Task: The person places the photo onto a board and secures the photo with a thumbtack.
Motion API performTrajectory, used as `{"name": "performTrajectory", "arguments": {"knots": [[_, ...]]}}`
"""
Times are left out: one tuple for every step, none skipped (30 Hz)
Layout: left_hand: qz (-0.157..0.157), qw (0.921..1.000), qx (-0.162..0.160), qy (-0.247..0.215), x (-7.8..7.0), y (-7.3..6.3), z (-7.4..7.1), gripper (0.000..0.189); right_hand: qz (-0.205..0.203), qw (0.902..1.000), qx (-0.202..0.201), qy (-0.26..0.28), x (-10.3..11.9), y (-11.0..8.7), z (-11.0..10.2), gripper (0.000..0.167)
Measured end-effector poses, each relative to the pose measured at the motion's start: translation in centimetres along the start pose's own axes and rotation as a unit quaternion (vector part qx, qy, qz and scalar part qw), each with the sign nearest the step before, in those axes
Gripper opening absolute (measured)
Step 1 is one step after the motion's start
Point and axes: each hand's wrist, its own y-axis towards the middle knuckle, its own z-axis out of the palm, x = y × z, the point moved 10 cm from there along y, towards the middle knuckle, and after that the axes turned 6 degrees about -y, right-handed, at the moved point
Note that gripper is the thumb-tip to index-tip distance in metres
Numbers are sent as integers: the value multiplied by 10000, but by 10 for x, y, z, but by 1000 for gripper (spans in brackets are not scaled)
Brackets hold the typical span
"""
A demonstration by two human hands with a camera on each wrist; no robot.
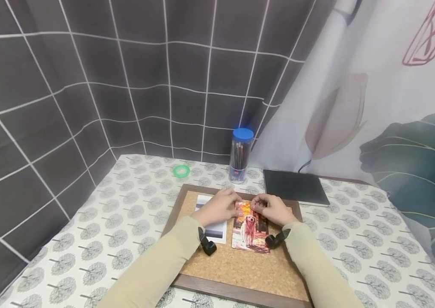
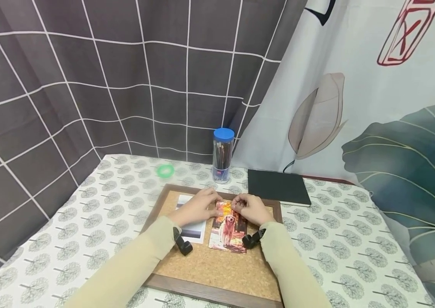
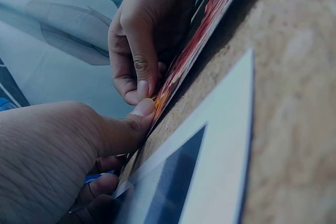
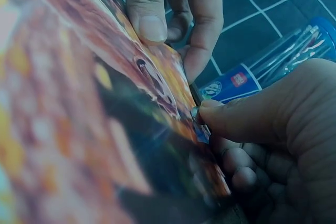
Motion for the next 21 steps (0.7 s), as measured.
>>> {"name": "performTrajectory", "arguments": {"knots": [[0, 10000, 2, 17, 0, 0, 0, 47, 33, 10000, 9, 45, -1, 0, 0, 7], [-2, 10000, 6, 35, 0, 0, 0, 47, 26, 10000, 19, 79, -1, 0, 1, 8], [-4, 10000, 6, 45, 1, 0, 0, 47, 34, 9999, 12, 113, -1, 0, 1, 8], [-6, 10000, 11, 49, 1, -1, 1, 47, 34, 9999, 10, 139, -2, 0, 2, 8], [-12, 10000, 17, 54, 1, -1, 1, 47, 30, 9999, 3, 148, -2, 0, 2, 8], [-15, 10000, 20, 63, 2, -1, 1, 47, 25, 9999, -5, 152, -2, 0, 3, 8], [-16, 10000, 23, 60, 2, -1, 1, 47, 23, 9999, -19, 153, -2, 0, 3, 8], [-22, 10000, 31, 53, 2, -2, 2, 47, 31, 9999, -36, 154, -3, 0, 3, 8], [-18, 10000, 27, 30, 1, -2, 1, 47, 63, 9999, -51, 147, -3, 0, 3, 7], [-14, 10000, 30, 26, 2, -2, 2, 48, 70, 9999, -59, 140, -3, 0, 3, 7], [-14, 10000, 36, 14, 1, -3, 2, 48, 83, 9999, -66, 130, -3, 0, 3, 7], [-9, 10000, 35, 10, 1, -3, 2, 48, 103, 9999, -71, 118, -3, 0, 2, 8], [-5, 10000, 28, 5, 1, -3, 2, 48, 104, 9999, -78, 96, -3, 0, 2, 7], [2, 10000, 26, 4, 1, -3, 1, 48, 114, 9999, -86, 74, -3, 0, 2, 7], [9, 10000, 19, 0, 0, -3, 1, 48, 123, 9999, -95, 58, -3, 0, 2, 7], [5, 10000, 27, 20, 0, -3, 1, 48, 129, 9998, -110, 58, -2, 0, 1, 7], [8, 10000, 22, 24, -1, -2, 0, 47, 134, 9998, -125, 29, -2, 0, 0, 6], [6, 10000, 20, 28, -1, -2, 0, 47, 140, 9998, -137, 2, -2, 1, 0, 6], [3, 10000, 21, 27, -1, -2, -1, 47, 141, 9998, -147, -17, -1, 1, -1, 6], [2, 10000, 24, 31, -1, -1, -1, 47, 157, 9997, -159, -30, -1, 1, -1, 6], [-9, 10000, 26, 28, -1, -1, -1, 47, 178, 9997, -170, -38, -1, 1, -1, 6]]}}
